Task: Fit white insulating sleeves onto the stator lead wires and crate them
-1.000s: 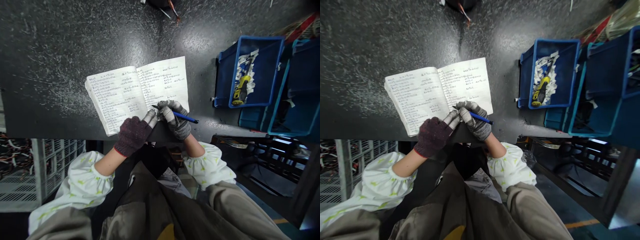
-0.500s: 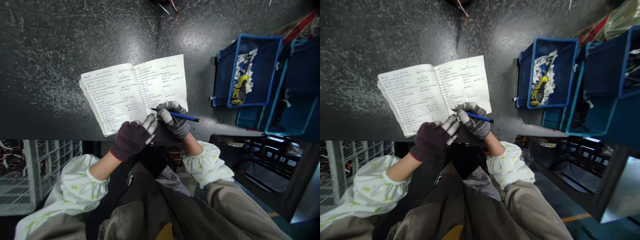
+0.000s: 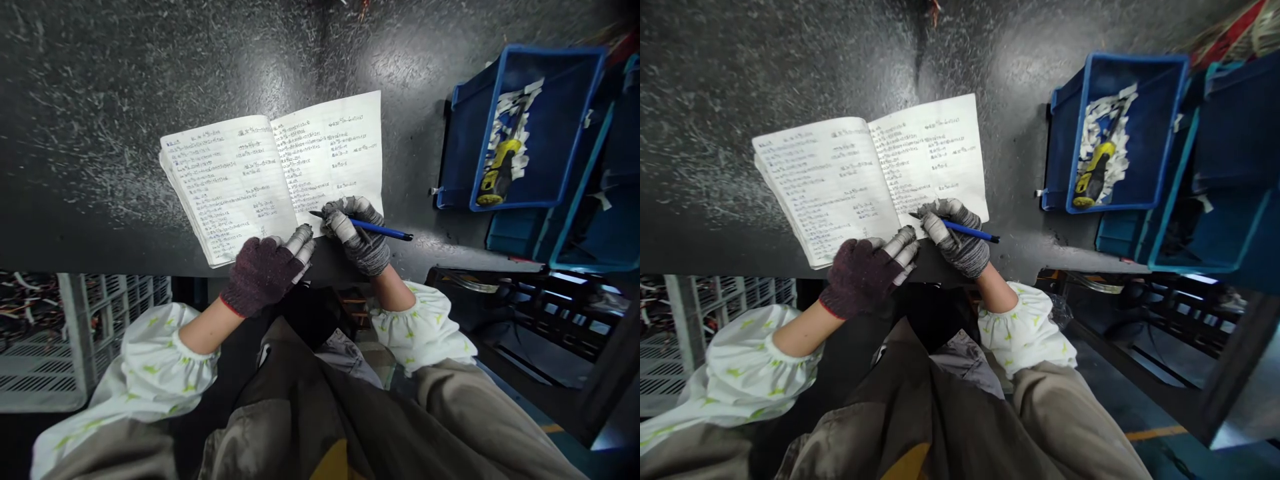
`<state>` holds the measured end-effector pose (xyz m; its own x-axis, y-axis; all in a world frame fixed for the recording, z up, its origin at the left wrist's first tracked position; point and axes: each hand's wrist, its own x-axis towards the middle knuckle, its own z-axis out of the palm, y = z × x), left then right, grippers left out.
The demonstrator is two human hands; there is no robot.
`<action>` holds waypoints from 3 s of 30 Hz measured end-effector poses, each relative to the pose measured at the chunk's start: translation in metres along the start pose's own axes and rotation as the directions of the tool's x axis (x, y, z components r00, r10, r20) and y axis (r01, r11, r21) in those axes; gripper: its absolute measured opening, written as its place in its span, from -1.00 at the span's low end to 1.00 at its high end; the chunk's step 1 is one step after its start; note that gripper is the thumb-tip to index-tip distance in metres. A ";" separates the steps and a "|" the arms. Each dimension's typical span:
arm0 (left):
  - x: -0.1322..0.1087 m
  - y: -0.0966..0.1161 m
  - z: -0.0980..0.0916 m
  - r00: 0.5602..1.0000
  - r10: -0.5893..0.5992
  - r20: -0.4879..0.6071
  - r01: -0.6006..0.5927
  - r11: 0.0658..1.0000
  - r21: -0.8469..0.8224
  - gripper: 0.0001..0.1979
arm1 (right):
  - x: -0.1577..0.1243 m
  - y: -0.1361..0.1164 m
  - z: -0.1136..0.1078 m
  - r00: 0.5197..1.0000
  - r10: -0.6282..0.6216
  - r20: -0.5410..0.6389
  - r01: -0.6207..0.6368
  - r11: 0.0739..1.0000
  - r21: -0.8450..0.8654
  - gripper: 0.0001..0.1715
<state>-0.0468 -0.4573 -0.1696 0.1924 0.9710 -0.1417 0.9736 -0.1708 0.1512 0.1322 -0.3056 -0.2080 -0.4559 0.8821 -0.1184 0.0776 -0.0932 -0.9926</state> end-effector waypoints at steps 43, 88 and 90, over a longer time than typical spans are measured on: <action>-0.005 -0.002 0.004 0.993 0.058 0.100 -0.058 0.998 -0.005 -0.56 | 0.000 0.001 0.012 0.864 -0.437 0.249 0.503 0.753 -0.425 -0.74; -0.003 -0.001 0.000 0.994 0.042 0.099 -0.036 0.997 -0.066 -0.46 | -0.001 0.002 0.007 0.882 -0.417 0.218 0.469 0.735 -0.490 -0.79; -0.003 -0.001 0.000 0.994 0.047 0.100 -0.039 0.996 -0.086 -0.46 | -0.002 0.001 0.007 0.902 -0.368 0.226 0.432 0.766 -0.476 -0.80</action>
<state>-0.0483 -0.4600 -0.1696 0.2494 0.9403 -0.2317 0.9512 -0.1931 0.2405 0.1271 -0.3106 -0.2093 -0.6398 0.7258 0.2528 0.2843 0.5291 -0.7995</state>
